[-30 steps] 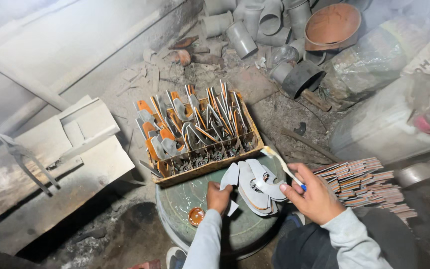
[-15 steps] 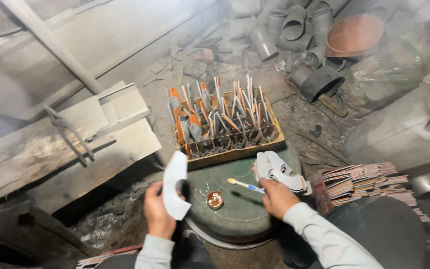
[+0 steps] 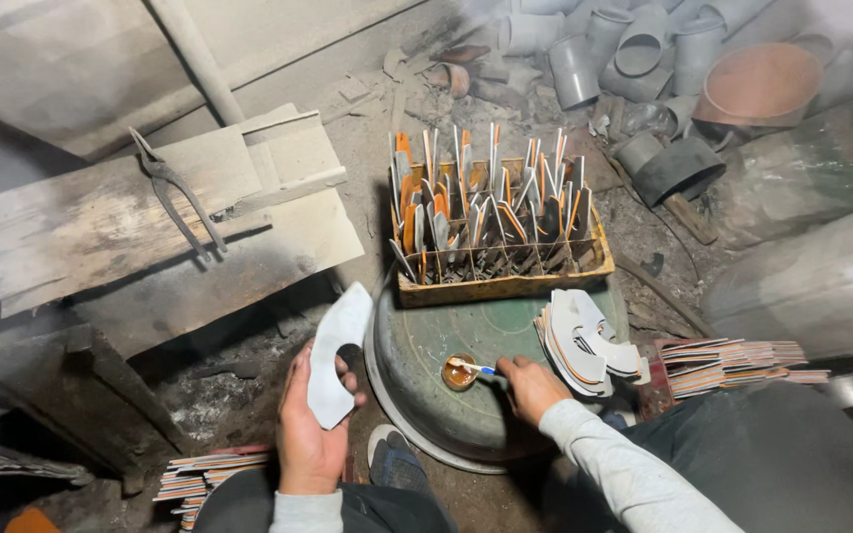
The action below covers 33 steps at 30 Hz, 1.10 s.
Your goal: The person paints curved mask pieces using a toothbrush, applying brown paste to both white and orange sides. They place finished pieces into a drying rack and continue painting additional masks from a nearby stack.
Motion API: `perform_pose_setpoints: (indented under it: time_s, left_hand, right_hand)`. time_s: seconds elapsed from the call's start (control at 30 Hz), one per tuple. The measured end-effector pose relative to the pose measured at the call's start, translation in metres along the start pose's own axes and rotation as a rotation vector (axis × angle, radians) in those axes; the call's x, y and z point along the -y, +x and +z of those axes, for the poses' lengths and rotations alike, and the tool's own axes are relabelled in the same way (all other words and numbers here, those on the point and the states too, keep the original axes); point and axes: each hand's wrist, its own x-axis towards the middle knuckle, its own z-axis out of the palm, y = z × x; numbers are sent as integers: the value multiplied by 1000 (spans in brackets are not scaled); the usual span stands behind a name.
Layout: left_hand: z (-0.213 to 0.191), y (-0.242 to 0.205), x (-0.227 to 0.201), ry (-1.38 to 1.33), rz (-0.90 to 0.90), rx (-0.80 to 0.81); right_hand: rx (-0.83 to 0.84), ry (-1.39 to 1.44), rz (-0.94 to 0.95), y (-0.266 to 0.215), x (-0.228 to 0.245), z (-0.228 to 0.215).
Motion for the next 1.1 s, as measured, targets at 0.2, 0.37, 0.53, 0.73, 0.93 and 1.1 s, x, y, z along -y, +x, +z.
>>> perform_pose_setpoints:
  time_s: [0.2,0.37,0.53,0.73,0.93,1.1]
  left_hand:
    - [-15,11,16,-13,2,-70]
    - [-7,10,20,-8,-12,-104]
    - [3,11,27,112,40,-67]
    - [13,17,53,197,13,-63]
    - [32,10,78,195,-105,29]
    - [40,3,81,173,-98,39]
  right_hand:
    - [33,-22,16,5,8,-8]
    - [113,51,183,3,3,-24]
    - [-18,336,180,-9,-29,-24]
    - [28,1045,434,-40,-36,-32]
    - [-348,803,-68,-52,17,-46]
    - [-358,561,286,-49,50,-64]
